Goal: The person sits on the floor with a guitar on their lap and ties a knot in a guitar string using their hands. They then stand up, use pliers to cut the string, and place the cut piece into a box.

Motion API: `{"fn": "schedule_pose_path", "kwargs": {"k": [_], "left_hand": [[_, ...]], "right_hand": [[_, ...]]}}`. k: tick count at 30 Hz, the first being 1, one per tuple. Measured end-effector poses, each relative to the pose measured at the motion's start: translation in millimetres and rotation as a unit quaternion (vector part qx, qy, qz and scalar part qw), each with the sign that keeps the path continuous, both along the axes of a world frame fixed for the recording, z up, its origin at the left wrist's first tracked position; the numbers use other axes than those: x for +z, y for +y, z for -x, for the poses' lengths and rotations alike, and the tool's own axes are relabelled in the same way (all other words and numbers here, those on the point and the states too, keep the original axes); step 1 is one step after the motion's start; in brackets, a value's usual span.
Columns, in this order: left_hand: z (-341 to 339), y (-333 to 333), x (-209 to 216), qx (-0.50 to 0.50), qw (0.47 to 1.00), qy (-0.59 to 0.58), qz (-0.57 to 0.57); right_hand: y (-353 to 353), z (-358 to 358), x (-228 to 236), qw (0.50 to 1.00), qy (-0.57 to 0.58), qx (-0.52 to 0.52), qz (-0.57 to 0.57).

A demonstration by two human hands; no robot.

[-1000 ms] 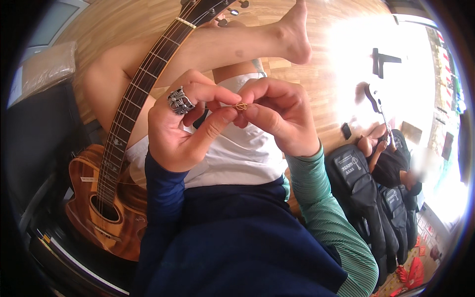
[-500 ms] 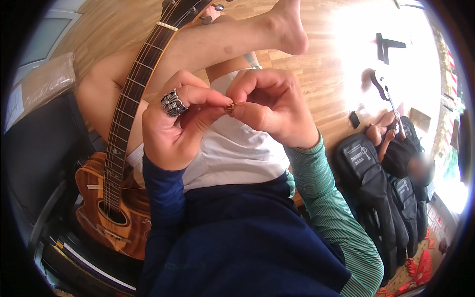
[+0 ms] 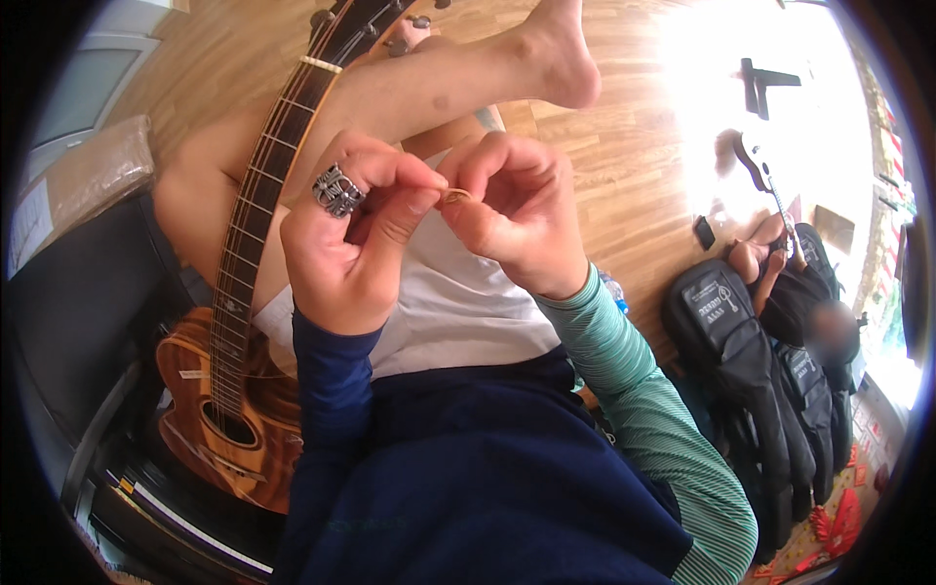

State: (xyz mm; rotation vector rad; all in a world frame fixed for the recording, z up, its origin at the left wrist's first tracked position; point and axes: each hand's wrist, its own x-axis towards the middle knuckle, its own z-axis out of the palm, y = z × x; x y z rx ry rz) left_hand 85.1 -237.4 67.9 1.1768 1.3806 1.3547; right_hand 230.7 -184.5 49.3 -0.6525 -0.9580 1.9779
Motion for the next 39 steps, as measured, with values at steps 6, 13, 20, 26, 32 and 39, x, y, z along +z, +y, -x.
{"fn": "schedule_pose_path", "kwargs": {"k": [6, 13, 20, 26, 32, 39], "left_hand": [[-2.3, 7.6, 8.4, 0.01, 0.999, 0.04, -0.003], [3.7, 15.7, 14.6, 0.011, 1.0, 0.007, 0.009], [7.6, 2.3, 17.1, 0.024, 0.999, 0.035, 0.02], [19.0, 2.3, 11.3, 0.075, 0.992, 0.098, -0.032], [16.4, -7.5, 3.9, 0.117, 0.991, 0.067, -0.026], [3.0, -9.6, 11.3, 0.13, 0.984, 0.081, -0.09]], "right_hand": [[9.5, -2.2, -4.1, 0.993, -0.106, 0.033, 0.026], [0.3, -1.4, -18.9, 0.993, -0.11, 0.031, -0.001], [5.1, -7.3, -19.0, 0.975, -0.086, 0.203, 0.019], [-5.2, -11.0, -35.7, 0.961, 0.017, 0.231, 0.149], [-9.2, 12.3, -11.9, 0.984, -0.032, 0.111, 0.137], [-26.4, 18.7, -15.1, 0.989, -0.005, 0.023, 0.144]]}}
